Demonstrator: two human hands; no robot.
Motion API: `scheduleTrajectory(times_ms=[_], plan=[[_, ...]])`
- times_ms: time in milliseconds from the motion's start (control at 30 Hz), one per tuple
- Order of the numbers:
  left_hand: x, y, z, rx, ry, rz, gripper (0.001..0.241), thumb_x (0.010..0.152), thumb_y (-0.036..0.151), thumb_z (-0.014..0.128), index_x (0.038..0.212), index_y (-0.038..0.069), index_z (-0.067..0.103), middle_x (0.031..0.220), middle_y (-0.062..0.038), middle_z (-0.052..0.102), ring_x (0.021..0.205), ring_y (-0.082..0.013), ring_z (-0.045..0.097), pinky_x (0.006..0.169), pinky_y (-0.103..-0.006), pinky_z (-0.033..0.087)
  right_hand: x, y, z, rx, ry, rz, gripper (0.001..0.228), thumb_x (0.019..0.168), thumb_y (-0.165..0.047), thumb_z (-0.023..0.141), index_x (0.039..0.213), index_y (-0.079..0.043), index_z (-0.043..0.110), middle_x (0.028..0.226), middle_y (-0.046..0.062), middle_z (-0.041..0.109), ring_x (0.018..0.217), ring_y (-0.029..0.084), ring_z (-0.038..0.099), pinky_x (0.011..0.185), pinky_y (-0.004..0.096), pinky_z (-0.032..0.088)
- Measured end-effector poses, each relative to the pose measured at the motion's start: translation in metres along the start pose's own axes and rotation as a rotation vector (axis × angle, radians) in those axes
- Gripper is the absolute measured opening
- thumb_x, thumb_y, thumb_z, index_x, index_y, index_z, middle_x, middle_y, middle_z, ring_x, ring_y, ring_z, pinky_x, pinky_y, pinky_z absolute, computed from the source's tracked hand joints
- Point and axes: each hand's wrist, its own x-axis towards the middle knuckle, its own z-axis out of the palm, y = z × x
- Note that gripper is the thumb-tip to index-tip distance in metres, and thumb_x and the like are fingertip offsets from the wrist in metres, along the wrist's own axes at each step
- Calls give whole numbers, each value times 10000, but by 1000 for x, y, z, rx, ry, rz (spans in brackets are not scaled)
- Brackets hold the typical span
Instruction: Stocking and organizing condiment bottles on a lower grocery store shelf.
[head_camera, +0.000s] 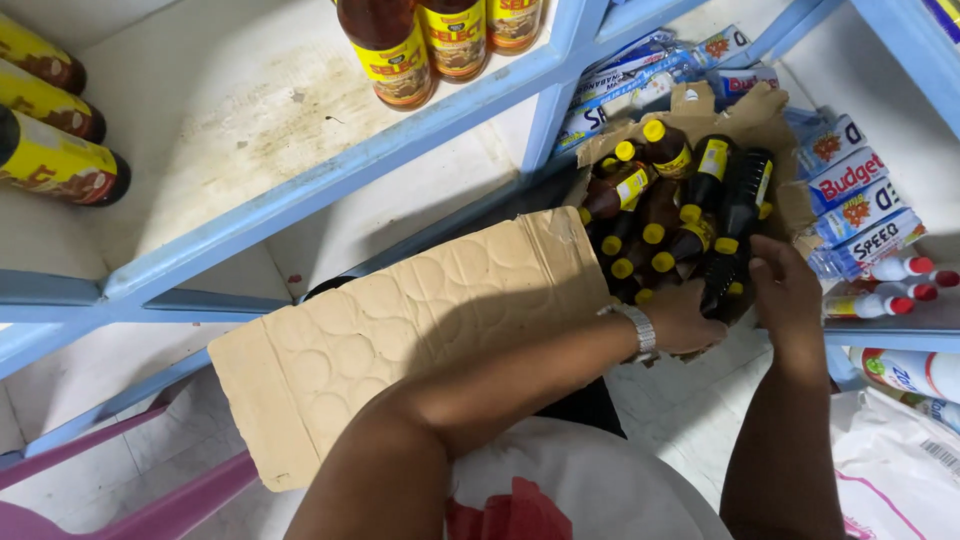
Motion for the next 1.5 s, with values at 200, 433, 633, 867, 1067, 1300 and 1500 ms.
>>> scheduleTrajectory(times_ms=[200,433,633,867,1067,1300,1500], plan=[[9,-47,89,-330,82,-282,870,740,250,718,1463,-92,377,1326,-311,579,1196,-383,609,936,-467,537,8,63,30,-234,26,-76,354,1002,-80,631,1352,-31,618,1252,240,678,1143,417,664,972,474,513],[1,-53,94,-369,92,-375,1132,830,176,759,1627,-20,-20,1575,-321,276,1384,-411,403,1070,-471,447,10,46,48,-267,-61,90,439,988,-59,590,1392,-40,420,1198,336,638,1112,547,602,925,588,478],[-2,-49,85,-522,43,-384,1047,791,159,721,1602,-37,89,1446,-293,474,1279,-359,547,956,-460,522,7,32,45,-247,-84,155,471,1004,-57,559,1437,-63,371,1215,336,635,1109,541,610,929,591,479],[-9,-49,90,-596,239,-452,722,791,144,726,1431,1,425,1291,-221,614,1140,-307,621,905,-426,532,0,14,28,-101,-110,202,381,1016,-19,514,1394,-61,511,1245,205,681,1068,366,681,868,454,535],[-5,-62,107,-898,447,-660,641,901,208,606,1513,199,416,1310,-112,617,1133,-268,625,925,-398,524,-1,47,27,-36,-138,53,349,1001,-37,627,1345,-42,571,1242,158,696,1108,251,686,899,365,533],[-7,-71,132,-923,659,-676,426,1008,313,572,1418,199,562,1217,-49,673,1083,-219,649,945,-371,505,-8,12,30,-140,-224,100,311,1011,-122,665,1322,-101,663,1133,143,731,996,258,690,880,379,525],[-17,-51,113,-1096,583,-659,363,1001,303,595,1331,154,582,1073,-77,701,818,-163,661,735,-314,554,-11,14,27,-71,-264,76,282,1040,-101,581,1313,-95,655,1174,138,709,1080,243,658,922,363,495]])
